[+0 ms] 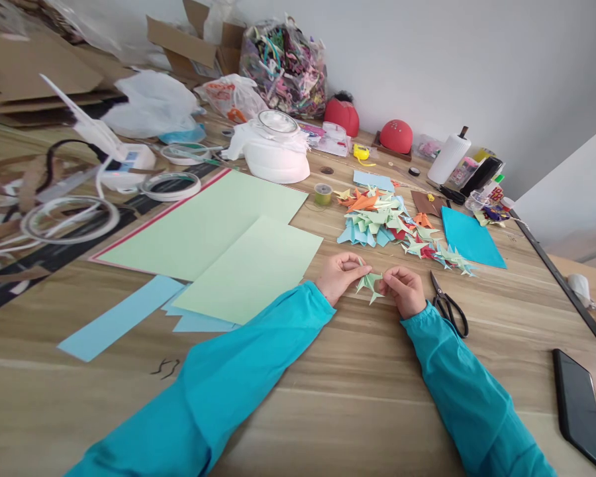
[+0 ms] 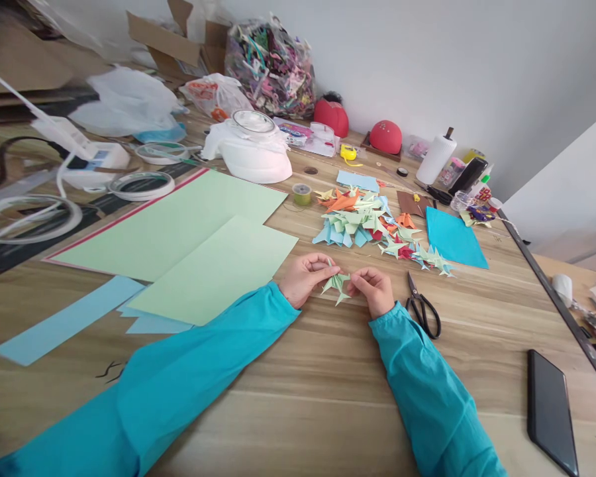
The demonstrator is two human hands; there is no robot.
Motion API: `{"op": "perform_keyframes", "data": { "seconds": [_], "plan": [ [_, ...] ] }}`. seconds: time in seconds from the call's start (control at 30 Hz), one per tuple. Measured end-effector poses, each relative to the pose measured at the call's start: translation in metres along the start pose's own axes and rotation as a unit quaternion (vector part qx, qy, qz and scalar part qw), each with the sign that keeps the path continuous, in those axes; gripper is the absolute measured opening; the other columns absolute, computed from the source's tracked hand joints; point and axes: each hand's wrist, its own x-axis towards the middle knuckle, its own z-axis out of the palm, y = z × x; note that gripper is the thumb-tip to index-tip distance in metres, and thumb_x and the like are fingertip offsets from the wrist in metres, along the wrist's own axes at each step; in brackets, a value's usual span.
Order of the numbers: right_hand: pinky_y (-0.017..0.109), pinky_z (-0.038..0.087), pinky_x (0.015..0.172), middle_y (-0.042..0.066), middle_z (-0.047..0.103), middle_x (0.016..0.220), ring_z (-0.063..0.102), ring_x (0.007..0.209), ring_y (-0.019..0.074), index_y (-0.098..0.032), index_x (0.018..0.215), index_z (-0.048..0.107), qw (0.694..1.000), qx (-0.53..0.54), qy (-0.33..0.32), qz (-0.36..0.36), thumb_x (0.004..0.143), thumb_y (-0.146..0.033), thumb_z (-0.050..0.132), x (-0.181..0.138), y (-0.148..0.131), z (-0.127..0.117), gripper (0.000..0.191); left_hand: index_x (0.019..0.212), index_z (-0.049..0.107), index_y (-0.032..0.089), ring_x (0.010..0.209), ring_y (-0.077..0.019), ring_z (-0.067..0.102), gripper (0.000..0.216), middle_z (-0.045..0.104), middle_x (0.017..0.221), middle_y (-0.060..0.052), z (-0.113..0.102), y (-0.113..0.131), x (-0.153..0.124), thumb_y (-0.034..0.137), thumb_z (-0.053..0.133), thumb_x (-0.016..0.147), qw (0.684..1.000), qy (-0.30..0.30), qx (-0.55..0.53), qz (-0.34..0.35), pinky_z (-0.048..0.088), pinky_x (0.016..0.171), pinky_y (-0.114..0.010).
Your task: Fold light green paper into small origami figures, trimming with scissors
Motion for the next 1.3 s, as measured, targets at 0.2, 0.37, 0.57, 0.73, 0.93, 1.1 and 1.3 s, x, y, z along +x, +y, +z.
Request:
{"op": "perform_keyframes", "data": {
  "seconds": [0.2,0.37,0.57,0.73,0.93,1.1,1.3],
  "plan": [
    [0.025,0.041,0.047,-0.001,0.062,0.055,0.053,0.046,0.0116,-0.018,0.066,0.057,0.998,0.026,0.053,-0.015,0.073,-0.037,0.064,0.0,-0.001,0.003,0.021,0.069,0.056,0.014,0.055,-0.0126,0.06,0.034,0.066,0.062,-0.001,0.001,-0.001,0.001,0.034,0.079,0.053,1.0,0.01,-0.014,-0.001,0.043,0.052,-0.022],
    [0.025,0.044,0.054,0.001,0.061,0.069,0.055,0.06,0.0123,-0.019,0.073,0.058,0.977,-0.146,0.092,-0.128,0.074,-0.033,0.064,-0.006,-0.002,0.008,0.015,0.066,0.054,0.015,0.05,-0.01,0.057,0.036,0.062,0.056,0.003,0.001,-0.005,0.005,0.035,0.08,0.052,0.997,0.06,-0.046,0.013,0.041,0.047,-0.019],
    [0.026,0.047,0.055,0.005,0.061,0.083,0.057,0.073,0.0153,-0.021,0.079,0.06,0.909,-0.344,0.054,-0.229,0.078,-0.027,0.059,-0.011,0.0,0.015,0.007,0.064,0.051,0.014,0.051,-0.0083,0.056,0.038,0.059,0.056,0.004,0.002,-0.003,0.004,0.034,0.081,0.051,0.996,0.057,-0.067,0.001,0.045,0.049,-0.019],
    [0.025,0.046,0.054,0.004,0.064,0.076,0.058,0.069,0.0148,-0.019,0.078,0.06,0.906,-0.36,0.056,-0.216,0.08,-0.025,0.055,-0.01,0.0,0.015,0.008,0.064,0.052,0.014,0.06,-0.0109,0.061,0.038,0.066,0.068,0.0,0.002,-0.001,0.002,0.033,0.081,0.05,0.998,0.036,-0.053,-0.007,0.047,0.054,-0.021],
    [0.024,0.044,0.053,0.002,0.065,0.072,0.054,0.056,0.0112,-0.019,0.077,0.061,0.904,-0.368,0.072,-0.203,0.08,-0.026,0.056,-0.009,0.001,0.015,0.01,0.067,0.051,0.014,0.067,-0.0138,0.062,0.036,0.068,0.077,-0.003,0.002,-0.002,0.001,0.033,0.079,0.054,0.999,0.017,-0.027,0.008,0.05,0.06,-0.025],
    [0.024,0.041,0.049,0.001,0.062,0.069,0.047,0.05,0.0093,-0.018,0.077,0.062,0.909,-0.356,0.11,-0.186,0.078,-0.029,0.059,-0.007,0.003,0.012,0.012,0.081,0.062,0.015,0.081,-0.0173,0.062,0.029,0.065,0.099,-0.008,0.001,-0.004,0.001,0.029,0.075,0.06,0.991,-0.029,0.071,0.107,0.049,0.07,-0.03],
    [0.024,0.04,0.05,0.001,0.061,0.069,0.048,0.052,0.0102,-0.019,0.077,0.061,0.911,-0.352,0.097,-0.192,0.079,-0.029,0.057,-0.007,0.005,0.01,0.011,0.074,0.071,0.016,0.089,-0.0201,0.061,0.017,0.067,0.091,-0.008,-0.002,-0.009,0.001,0.029,0.072,0.063,0.975,-0.053,0.16,0.147,0.047,0.082,-0.032]
  ]
}}
